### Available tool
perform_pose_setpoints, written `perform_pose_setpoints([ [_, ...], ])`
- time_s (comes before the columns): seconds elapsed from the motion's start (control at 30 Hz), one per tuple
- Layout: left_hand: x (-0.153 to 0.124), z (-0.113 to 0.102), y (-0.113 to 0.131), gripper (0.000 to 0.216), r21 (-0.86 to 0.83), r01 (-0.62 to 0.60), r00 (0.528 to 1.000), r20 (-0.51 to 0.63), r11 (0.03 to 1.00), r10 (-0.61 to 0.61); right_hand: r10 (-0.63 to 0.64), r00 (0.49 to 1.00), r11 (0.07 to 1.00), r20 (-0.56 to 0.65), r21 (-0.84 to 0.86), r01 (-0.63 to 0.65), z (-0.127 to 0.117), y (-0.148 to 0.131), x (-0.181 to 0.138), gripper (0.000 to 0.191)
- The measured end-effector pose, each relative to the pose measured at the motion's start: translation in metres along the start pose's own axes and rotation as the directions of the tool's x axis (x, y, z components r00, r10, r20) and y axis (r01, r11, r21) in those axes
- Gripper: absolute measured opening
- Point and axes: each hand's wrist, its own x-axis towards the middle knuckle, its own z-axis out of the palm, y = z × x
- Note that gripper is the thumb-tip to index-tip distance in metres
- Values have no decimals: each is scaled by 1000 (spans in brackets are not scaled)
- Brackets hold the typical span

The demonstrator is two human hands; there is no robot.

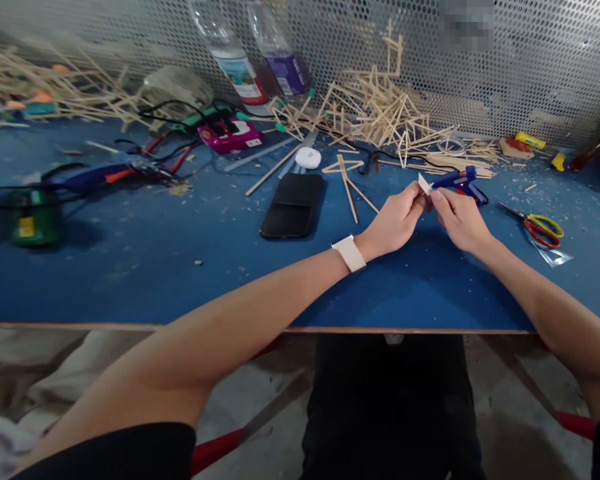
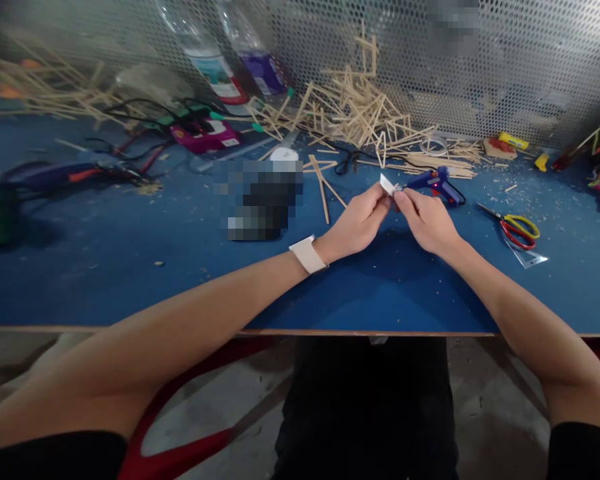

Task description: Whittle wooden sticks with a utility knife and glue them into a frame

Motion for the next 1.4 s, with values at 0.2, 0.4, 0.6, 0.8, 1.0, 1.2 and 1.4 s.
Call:
perform_pose_setpoints([
  [0.2,4,-1,-4,20,-49,26,999,26,998,-25,76,994,988,75,129,-86,-6,-3,1,82],
  [0.4,1,-2,0,24,-11,48,998,44,999,-47,125,961,888,246,405,-219,-6,2,3,83],
  [0.6,1,-6,7,27,14,53,998,44,998,-54,133,939,820,316,497,-283,-4,1,4,81],
  [0.8,1,-6,10,41,-63,60,997,54,996,-56,150,936,808,319,505,-302,-3,0,3,80],
  [1.0,4,-7,10,61,-150,83,995,75,985,-72,150,938,806,313,510,-299,-4,1,4,80],
  [1.2,9,-4,8,70,-198,104,993,69,975,-92,176,947,823,270,487,-292,-2,5,6,78],
  [1.4,10,-5,4,75,-252,143,989,67,957,-130,170,948,826,268,486,-285,-3,3,6,82],
])
